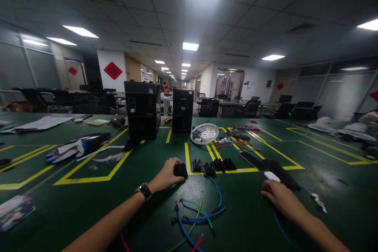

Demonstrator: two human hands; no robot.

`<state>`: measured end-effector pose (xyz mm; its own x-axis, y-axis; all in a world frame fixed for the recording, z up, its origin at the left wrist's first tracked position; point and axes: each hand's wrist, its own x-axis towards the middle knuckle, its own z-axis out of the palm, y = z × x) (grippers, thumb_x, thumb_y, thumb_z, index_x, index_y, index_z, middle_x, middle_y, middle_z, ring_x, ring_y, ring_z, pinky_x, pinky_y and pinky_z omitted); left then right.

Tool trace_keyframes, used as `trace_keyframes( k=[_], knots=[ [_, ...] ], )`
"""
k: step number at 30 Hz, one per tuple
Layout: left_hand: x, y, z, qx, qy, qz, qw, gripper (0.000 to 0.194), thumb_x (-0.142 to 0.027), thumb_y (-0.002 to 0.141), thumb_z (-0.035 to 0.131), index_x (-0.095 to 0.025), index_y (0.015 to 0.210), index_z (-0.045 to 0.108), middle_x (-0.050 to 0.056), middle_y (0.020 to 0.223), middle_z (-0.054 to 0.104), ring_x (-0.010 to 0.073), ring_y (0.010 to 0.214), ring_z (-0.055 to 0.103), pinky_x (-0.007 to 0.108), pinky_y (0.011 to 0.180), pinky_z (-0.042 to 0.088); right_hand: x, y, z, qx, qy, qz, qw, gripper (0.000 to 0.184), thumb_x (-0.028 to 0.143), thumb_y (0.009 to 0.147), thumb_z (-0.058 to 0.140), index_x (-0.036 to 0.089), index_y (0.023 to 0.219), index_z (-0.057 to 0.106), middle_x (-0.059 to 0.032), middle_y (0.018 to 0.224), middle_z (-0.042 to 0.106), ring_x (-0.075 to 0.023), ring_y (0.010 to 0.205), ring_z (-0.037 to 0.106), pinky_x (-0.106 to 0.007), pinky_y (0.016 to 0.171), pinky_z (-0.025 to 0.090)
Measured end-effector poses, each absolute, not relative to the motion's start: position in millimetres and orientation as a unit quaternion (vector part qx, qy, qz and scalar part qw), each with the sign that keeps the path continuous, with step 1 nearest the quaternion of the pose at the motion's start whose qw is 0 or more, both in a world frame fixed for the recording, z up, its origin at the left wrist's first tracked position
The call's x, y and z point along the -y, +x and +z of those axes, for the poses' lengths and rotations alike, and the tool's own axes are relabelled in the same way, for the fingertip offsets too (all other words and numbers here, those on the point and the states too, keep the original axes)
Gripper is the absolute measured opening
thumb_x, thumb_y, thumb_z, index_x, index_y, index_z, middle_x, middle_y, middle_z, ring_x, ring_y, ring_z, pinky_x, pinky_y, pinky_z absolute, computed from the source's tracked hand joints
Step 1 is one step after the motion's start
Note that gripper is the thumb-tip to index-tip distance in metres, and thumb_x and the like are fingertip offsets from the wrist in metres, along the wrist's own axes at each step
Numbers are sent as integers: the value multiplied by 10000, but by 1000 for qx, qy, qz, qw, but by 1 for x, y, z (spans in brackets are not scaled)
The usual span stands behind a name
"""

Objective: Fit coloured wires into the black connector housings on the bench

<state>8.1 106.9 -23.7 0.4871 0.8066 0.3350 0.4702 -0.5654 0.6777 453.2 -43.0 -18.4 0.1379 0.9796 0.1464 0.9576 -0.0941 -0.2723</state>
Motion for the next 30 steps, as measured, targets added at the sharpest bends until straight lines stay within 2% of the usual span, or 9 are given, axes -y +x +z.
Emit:
trace_keyframes(
  k=[2,7,10,13,15,18,23,30],
  knots=[
    [-102,6,-27,-393,778,374,316,489,-321,648,747,-187,1041,489,43,982,551,211,912,550,335,821,444,38,447,-22,666,-723,65,171,147,286,768,541,243,853,653,-73,860,692,-251,800,656,-325,661,481],
    [-84,21,-27,-357,628,478,500,526,-249,679,748,-223,1060,386,4,903,598,152,789,619,271,716,482,36,408,-9,668,-675,161,270,392,293,742,579,200,1123,590,-63,891,687,-225,804,661,-322,721,511],
    [-73,31,-21,-300,558,486,602,605,-221,634,797,-231,1072,380,63,1004,643,166,780,663,317,737,520,31,363,15,647,-633,230,357,372,343,738,635,170,1067,626,-72,890,698,-230,830,670,-339,754,526],
    [-67,35,-15,-231,521,458,683,677,-183,609,818,-241,1132,392,139,1205,595,193,829,693,401,819,525,16,309,39,625,-585,289,428,340,403,734,683,154,965,670,-81,876,717,-228,815,676,-347,743,533],
    [-65,36,-15,-211,509,453,701,705,-165,613,815,-241,1178,400,149,1253,567,204,857,699,428,868,506,3,273,47,612,-537,353,460,369,427,713,721,143,944,672,-76,832,719,-209,746,679,-334,702,541],
    [-64,37,-19,-200,503,459,704,732,-138,620,804,-227,1228,407,135,1205,586,214,893,692,425,897,487,-18,230,46,592,-476,427,491,394,430,675,766,136,916,665,-60,781,711,-184,675,674,-295,624,541],
    [-61,41,-22,-197,469,460,728,588,-110,664,746,-223,1174,479,117,1194,565,224,992,646,430,907,487,-40,203,25,535,-478,418,557,422,403,559,840,140,840,668,-39,745,695,-181,632,671,-289,575,554],
    [-55,46,-21,-163,459,429,761,384,-149,766,630,-229,1131,545,86,1151,561,213,1037,595,423,911,487,-37,208,5,493,-487,407,595,408,411,537,848,143,785,664,-35,694,684,-196,645,674,-326,630,565]
  ],
)
